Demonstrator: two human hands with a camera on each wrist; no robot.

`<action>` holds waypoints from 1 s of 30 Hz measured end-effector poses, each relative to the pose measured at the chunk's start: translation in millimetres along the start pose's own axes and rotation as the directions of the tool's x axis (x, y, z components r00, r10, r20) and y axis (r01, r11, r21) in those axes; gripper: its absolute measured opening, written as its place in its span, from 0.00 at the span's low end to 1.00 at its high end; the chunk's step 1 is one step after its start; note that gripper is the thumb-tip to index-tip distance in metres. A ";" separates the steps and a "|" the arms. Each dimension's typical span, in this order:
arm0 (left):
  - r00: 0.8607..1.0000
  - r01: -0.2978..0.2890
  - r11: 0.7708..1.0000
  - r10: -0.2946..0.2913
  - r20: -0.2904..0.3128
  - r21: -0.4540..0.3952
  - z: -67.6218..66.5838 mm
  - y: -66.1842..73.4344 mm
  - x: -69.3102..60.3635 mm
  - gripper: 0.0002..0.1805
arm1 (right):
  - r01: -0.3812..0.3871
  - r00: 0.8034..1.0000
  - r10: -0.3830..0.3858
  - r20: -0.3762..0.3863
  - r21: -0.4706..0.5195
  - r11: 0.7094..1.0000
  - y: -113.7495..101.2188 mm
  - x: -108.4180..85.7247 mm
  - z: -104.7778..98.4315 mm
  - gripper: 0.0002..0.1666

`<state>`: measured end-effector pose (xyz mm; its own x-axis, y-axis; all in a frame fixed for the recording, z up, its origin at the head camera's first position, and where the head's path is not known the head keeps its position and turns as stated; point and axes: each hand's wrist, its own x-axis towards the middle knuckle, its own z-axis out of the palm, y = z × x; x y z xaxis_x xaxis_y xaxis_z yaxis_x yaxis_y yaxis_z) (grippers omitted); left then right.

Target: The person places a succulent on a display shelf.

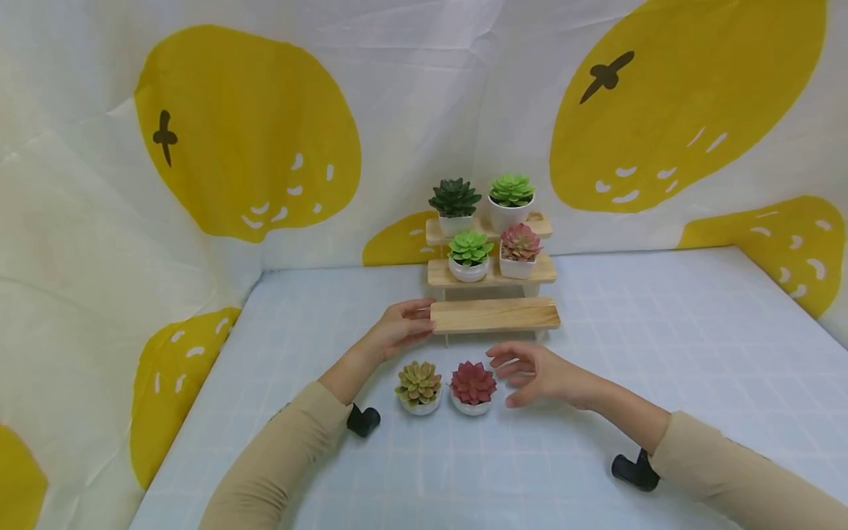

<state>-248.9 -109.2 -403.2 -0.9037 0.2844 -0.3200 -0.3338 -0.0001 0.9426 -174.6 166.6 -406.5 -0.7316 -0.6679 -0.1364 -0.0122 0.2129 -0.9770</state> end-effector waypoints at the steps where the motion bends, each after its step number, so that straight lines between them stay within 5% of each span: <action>1: 1.000 -0.002 1.000 0.002 -0.001 0.001 0.0 -0.2 0.1 0.28 | -0.003 1.000 0.003 0.006 0.005 1.000 1.0 1.4 2.6 0.43; 9: 1.000 0.002 1.000 -0.002 -0.009 0.001 -1.1 -1.9 0.4 0.28 | -0.013 0.999 0.012 0.050 0.010 1.000 3.1 9.9 17.5 0.43; 30: 1.000 -0.013 1.000 0.013 -0.003 0.002 -1.0 -1.8 1.4 0.28 | 0.006 1.000 -0.006 0.009 -0.045 0.999 -1.7 24.0 26.9 0.39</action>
<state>-249.8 -109.8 -405.5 -0.9088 0.2816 -0.3080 -0.3216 -0.0023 0.9469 -173.9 131.1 -412.6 -0.7256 -0.6753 -0.1323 -0.0476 0.2410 -0.9694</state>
